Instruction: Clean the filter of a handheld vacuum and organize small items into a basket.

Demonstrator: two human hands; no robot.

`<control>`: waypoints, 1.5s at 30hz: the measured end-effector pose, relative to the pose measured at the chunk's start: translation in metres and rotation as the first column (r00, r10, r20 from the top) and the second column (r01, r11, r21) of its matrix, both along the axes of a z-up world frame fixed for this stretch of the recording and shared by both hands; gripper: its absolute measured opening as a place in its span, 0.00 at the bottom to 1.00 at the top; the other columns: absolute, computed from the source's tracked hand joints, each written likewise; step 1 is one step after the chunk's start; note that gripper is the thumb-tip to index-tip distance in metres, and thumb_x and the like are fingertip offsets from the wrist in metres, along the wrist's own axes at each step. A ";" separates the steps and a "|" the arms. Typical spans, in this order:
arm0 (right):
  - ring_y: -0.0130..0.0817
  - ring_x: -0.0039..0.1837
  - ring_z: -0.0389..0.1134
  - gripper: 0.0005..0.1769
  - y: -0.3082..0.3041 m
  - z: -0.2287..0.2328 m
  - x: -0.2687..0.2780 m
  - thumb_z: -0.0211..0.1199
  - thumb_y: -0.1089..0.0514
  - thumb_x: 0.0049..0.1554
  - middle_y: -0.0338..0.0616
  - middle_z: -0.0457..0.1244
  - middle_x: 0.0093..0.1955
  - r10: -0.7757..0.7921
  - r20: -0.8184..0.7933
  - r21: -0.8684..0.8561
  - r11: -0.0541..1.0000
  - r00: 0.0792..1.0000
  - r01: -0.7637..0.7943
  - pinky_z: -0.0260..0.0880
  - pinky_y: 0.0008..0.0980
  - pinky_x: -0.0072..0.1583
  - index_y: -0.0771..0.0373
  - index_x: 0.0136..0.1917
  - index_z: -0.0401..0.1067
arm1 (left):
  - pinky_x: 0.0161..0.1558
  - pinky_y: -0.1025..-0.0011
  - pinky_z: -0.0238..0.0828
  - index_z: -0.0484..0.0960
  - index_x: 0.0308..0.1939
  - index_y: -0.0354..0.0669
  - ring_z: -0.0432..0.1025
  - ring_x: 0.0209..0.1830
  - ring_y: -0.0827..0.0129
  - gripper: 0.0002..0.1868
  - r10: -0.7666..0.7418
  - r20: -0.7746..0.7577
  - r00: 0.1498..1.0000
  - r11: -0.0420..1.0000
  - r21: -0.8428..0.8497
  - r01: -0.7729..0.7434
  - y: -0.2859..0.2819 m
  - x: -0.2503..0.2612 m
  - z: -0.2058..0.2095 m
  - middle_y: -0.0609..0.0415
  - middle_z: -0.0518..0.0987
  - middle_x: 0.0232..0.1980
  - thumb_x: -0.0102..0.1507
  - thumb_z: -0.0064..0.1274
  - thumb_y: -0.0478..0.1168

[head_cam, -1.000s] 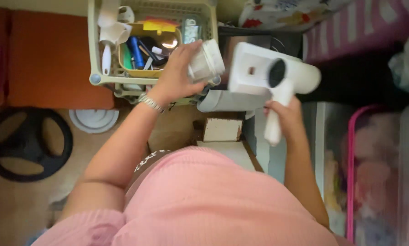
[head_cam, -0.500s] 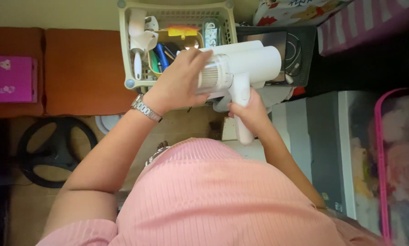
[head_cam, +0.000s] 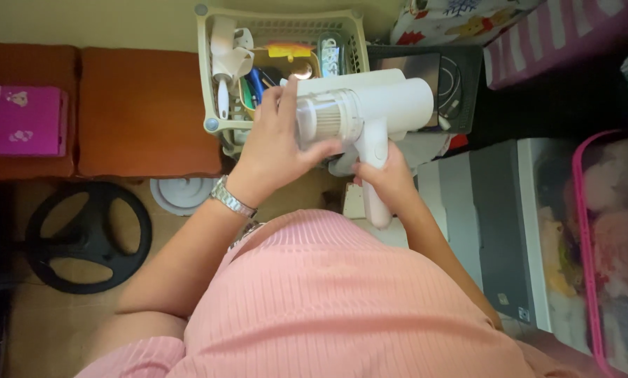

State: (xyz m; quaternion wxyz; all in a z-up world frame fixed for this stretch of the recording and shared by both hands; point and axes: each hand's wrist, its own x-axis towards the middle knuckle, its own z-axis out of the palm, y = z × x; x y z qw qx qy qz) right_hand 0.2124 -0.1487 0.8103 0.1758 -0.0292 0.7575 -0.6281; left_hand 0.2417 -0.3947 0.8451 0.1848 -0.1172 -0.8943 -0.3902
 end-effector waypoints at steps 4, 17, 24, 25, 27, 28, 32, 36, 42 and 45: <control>0.32 0.37 0.69 0.20 0.009 -0.014 0.004 0.67 0.64 0.48 0.42 0.65 0.41 -0.050 -0.044 0.023 0.998 0.998 0.051 0.72 0.34 0.41 0.66 0.53 0.65 | 0.68 0.51 0.63 0.61 0.73 0.38 0.61 0.67 0.37 0.55 -0.036 -0.113 0.993 0.999 -0.026 0.033 -0.004 0.004 -0.005 0.35 0.63 0.69 0.48 0.76 0.47; 0.31 0.38 0.68 0.17 0.006 0.004 0.010 0.64 0.65 0.49 0.42 0.65 0.41 -0.044 -0.137 -0.084 0.996 0.990 0.032 0.71 0.33 0.42 0.68 0.52 0.65 | 0.51 0.58 0.72 0.64 0.66 0.34 0.68 0.53 0.50 0.41 0.054 -0.038 0.998 0.964 0.261 -0.042 0.007 0.008 -0.004 0.41 0.65 0.57 0.61 0.67 0.54; 0.31 0.38 0.68 0.20 -0.009 -0.002 0.006 0.63 0.65 0.49 0.42 0.65 0.41 -0.063 -0.153 -0.090 0.995 0.986 0.050 0.71 0.33 0.41 0.68 0.55 0.64 | 0.64 0.58 0.58 0.65 0.66 0.33 0.62 0.55 0.55 0.29 0.371 -0.096 0.924 0.877 0.361 -0.315 0.040 -0.016 -0.026 0.43 0.64 0.56 0.72 0.50 0.52; 0.31 0.38 0.68 0.21 -0.010 -0.004 0.005 0.63 0.65 0.49 0.42 0.65 0.41 -0.065 -0.190 -0.084 0.995 0.980 0.050 0.71 0.32 0.41 0.68 0.56 0.63 | 0.63 0.60 0.58 0.65 0.66 0.32 0.61 0.54 0.56 0.28 0.374 -0.029 0.927 0.824 0.470 -0.317 0.043 -0.020 -0.030 0.43 0.64 0.56 0.73 0.47 0.52; 0.30 0.39 0.68 0.23 -0.016 0.000 0.004 0.64 0.65 0.49 0.41 0.64 0.41 -0.087 -0.211 -0.061 0.995 0.974 0.076 0.72 0.33 0.41 0.67 0.57 0.62 | 0.64 0.60 0.58 0.65 0.65 0.33 0.61 0.54 0.57 0.27 0.382 -0.017 0.924 0.792 0.521 -0.318 0.048 -0.027 -0.033 0.43 0.64 0.57 0.73 0.46 0.51; 0.29 0.39 0.68 0.24 -0.020 0.003 0.003 0.65 0.65 0.48 0.40 0.64 0.42 -0.112 -0.235 -0.039 0.994 0.965 0.106 0.73 0.33 0.41 0.67 0.57 0.62 | 0.64 0.61 0.59 0.65 0.65 0.33 0.61 0.55 0.58 0.26 0.385 -0.007 0.923 0.760 0.570 -0.313 0.050 -0.031 -0.035 0.43 0.64 0.57 0.74 0.45 0.51; 0.28 0.39 0.68 0.25 -0.019 0.002 0.001 0.65 0.66 0.48 0.39 0.63 0.42 -0.146 -0.238 -0.075 0.988 0.960 0.132 0.73 0.33 0.40 0.67 0.57 0.61 | 0.67 0.61 0.59 0.67 0.67 0.36 0.61 0.58 0.58 0.24 0.421 -0.081 0.904 0.751 0.590 -0.297 0.056 -0.045 -0.033 0.44 0.64 0.59 0.75 0.44 0.50; 0.31 0.38 0.68 0.20 -0.006 -0.001 -0.008 0.65 0.66 0.50 0.42 0.63 0.41 -0.115 -0.195 -0.113 0.989 0.974 0.094 0.72 0.33 0.41 0.69 0.55 0.64 | 0.76 0.58 0.56 0.68 0.69 0.40 0.59 0.69 0.53 0.24 0.345 -0.217 0.913 0.828 0.528 -0.188 0.051 -0.048 -0.020 0.43 0.64 0.68 0.73 0.48 0.47; 0.29 0.38 0.69 0.18 0.002 0.016 -0.011 0.65 0.64 0.49 0.41 0.65 0.41 -0.084 -0.095 -0.095 0.993 0.992 0.075 0.73 0.32 0.41 0.67 0.53 0.67 | 0.75 0.55 0.56 0.64 0.66 0.39 0.59 0.71 0.48 0.36 0.032 -0.395 0.918 0.955 0.283 0.089 0.035 -0.050 -0.019 0.40 0.63 0.68 0.62 0.68 0.46; 0.29 0.37 0.68 0.18 -0.007 0.023 -0.007 0.65 0.64 0.49 0.40 0.64 0.41 -0.089 -0.122 -0.094 0.993 0.989 0.077 0.72 0.31 0.40 0.66 0.52 0.66 | 0.74 0.56 0.59 0.65 0.64 0.40 0.62 0.70 0.48 0.36 0.090 -0.364 0.927 0.935 0.352 0.047 0.040 -0.051 -0.026 0.42 0.65 0.66 0.61 0.71 0.45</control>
